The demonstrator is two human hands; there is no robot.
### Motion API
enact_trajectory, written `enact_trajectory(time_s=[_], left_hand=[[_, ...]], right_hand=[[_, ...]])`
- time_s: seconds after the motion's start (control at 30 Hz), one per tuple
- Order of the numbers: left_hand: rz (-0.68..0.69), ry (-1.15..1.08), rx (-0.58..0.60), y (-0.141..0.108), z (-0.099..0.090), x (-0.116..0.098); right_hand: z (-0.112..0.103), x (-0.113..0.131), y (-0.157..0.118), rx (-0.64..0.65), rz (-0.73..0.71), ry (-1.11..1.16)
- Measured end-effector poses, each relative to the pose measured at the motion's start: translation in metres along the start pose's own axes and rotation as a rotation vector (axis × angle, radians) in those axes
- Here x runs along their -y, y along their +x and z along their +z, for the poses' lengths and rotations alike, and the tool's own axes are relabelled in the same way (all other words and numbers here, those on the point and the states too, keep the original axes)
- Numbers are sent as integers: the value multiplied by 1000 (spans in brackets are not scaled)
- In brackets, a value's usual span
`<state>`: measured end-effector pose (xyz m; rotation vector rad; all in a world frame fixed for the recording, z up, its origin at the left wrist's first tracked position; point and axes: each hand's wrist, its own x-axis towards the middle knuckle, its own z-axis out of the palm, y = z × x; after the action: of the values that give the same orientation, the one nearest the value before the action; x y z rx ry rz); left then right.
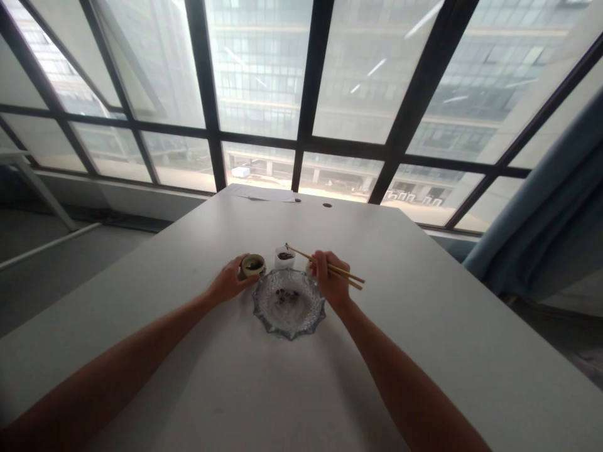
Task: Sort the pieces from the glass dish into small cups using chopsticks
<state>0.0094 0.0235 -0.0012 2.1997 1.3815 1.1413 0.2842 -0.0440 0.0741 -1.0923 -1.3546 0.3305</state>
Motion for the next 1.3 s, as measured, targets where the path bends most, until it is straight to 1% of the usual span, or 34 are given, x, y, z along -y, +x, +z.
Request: enact_trajectory(time_s=[0.07, 0.1, 0.2, 0.27, 0.4, 0.47, 0.6, 0.73, 0.87, 1.03, 1.23, 1.3], left_hand=[[-1, 5, 9, -1, -1, -1], [-2, 6, 11, -1, -1, -1], [-6, 10, 13, -1, -1, -2], [-9, 14, 11, -1, -1, -3], [-4, 17, -7, 0, -2, -5], [-1, 19, -9, 0, -2, -6], [-3, 29, 2, -1, -2, -5], [-1, 27, -6, -1, -2, -2], [12, 9, -17, -1, -1, -1], [13, -8, -35, -1, 0, 0], [20, 7, -20, -1, -1, -2], [19, 13, -12, -1, -1, -3]], right_hand=[[4, -3, 4, 79, 18, -30], [4, -2, 5, 89, 21, -27], [-4, 7, 2, 41, 13, 34], [-14, 15, -4, 59, 25, 64], [-35, 23, -19, 220, 56, 20], [-40, 22, -26, 268, 48, -7], [-40, 15, -37, 345, -3, -47], [-38, 10, -42, 415, -73, -112], [-38, 11, -46, 421, -107, -154], [-38, 12, -51, 412, -184, -216], [-37, 2, -55, 347, -124, -163], [-37, 3, -54, 353, -131, -164]])
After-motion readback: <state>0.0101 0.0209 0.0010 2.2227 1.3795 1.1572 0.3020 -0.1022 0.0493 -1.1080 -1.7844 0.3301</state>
